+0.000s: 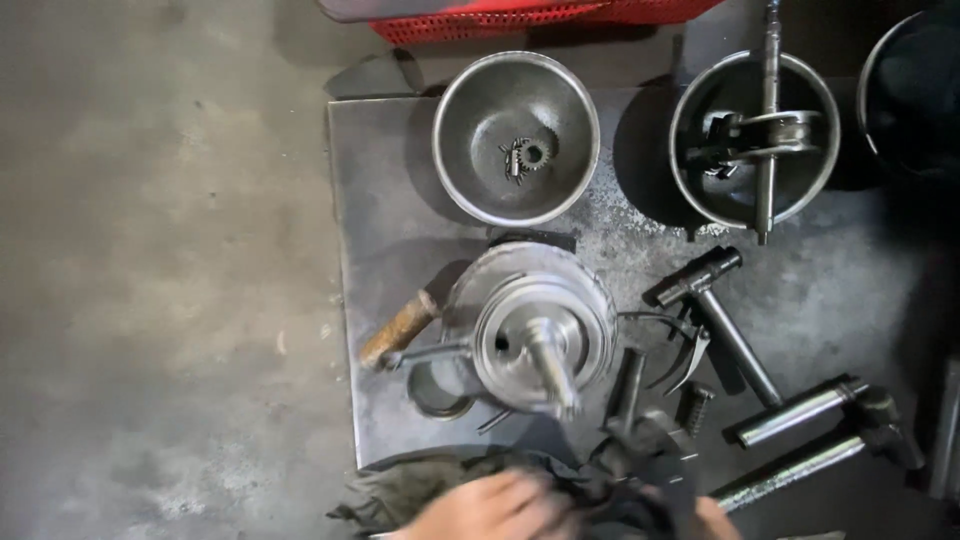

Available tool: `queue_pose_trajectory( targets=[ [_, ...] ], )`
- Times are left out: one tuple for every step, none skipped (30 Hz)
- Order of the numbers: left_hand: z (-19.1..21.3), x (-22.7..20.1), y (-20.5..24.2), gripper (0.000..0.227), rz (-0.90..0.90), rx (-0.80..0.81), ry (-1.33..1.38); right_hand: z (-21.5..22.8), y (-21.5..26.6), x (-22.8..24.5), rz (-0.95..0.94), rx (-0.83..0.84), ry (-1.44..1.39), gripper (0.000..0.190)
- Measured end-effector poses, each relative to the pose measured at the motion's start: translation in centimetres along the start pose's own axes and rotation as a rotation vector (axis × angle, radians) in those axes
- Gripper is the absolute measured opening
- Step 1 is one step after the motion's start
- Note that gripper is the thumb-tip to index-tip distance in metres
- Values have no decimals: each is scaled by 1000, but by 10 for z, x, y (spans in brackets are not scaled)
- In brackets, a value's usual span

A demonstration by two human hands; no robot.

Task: The person assembles a mechanical component by placing a cylindrical metal part into a larger housing. They use a hammer and a metal rod to tap the part into place, then use a wrench to tighten a bolt on the assembly.

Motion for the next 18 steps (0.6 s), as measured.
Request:
queue_pose_trajectory(
  targets=[
    [-6, -11, -21, 40, -4, 8, -13, -20, -34, 86, 15, 1, -7, 67],
    [-15, -6, -40, 46, 164, 35, 34, -30, -38, 175, 29, 2, -15, 67],
    [-25, -2, -57, 53, 332, 56, 81, -26, -11, 264, 43, 3, -17, 67],
    [-22, -2, -66, 53, 329, 57, 68, -23, -8, 264, 56, 7, -18, 67],
    [-34, 1, -72, 39, 423, 98, 410, 2, -1, 252, -52, -195, 60, 56],
    [-48, -2, -79, 27, 507, 139, 756, 27, 11, 241, -166, -394, 140, 46],
    [-52, -4, -78, 27, 503, 136, 748, 21, 17, 272, -157, -395, 141, 46],
    [-45, -6, -81, 26, 442, 37, 688, 13, 22, 308, -108, -378, 206, 48],
    [-39, -8, -84, 27, 377, -61, 630, 6, 27, 344, -61, -362, 273, 50],
    [-33, -7, -88, 27, 370, -64, 624, 19, 30, 326, -52, -366, 275, 50],
    [-27, -5, -91, 25, 380, -71, 598, 16, 32, 307, -3, -216, 122, 50],
    [-22, -2, -94, 22, 390, -79, 572, 13, 36, 289, 46, -65, -30, 51],
    [-19, -2, -96, 22, 384, -78, 573, 4, 44, 313, 49, -71, -31, 51],
    [-14, 1, -97, 24, 385, -92, 542, -7, 49, 331, -10, -63, -45, 56],
    [-9, 3, -98, 25, 391, -110, 512, -17, 55, 349, -71, -49, -55, 62],
    [-6, 2, -98, 25, 391, -113, 513, -19, 56, 347, -73, -50, -52, 62],
    [-4, 2, -96, 26, 404, -105, 499, -18, 55, 345, -81, -89, -88, 55],
    [-1, 4, -95, 26, 418, -97, 484, -17, 55, 343, -89, -128, -123, 49]
  ],
)
Point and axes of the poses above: each hand's wrist, its own y-axis away from the middle knuckle, its own z-axis out of the back of the hand, x = y × z, the point moved 10 cm from there along -y, towards the middle knuckle, and after that the axes turned 5 degrees about -z, right-handed, at the moved point
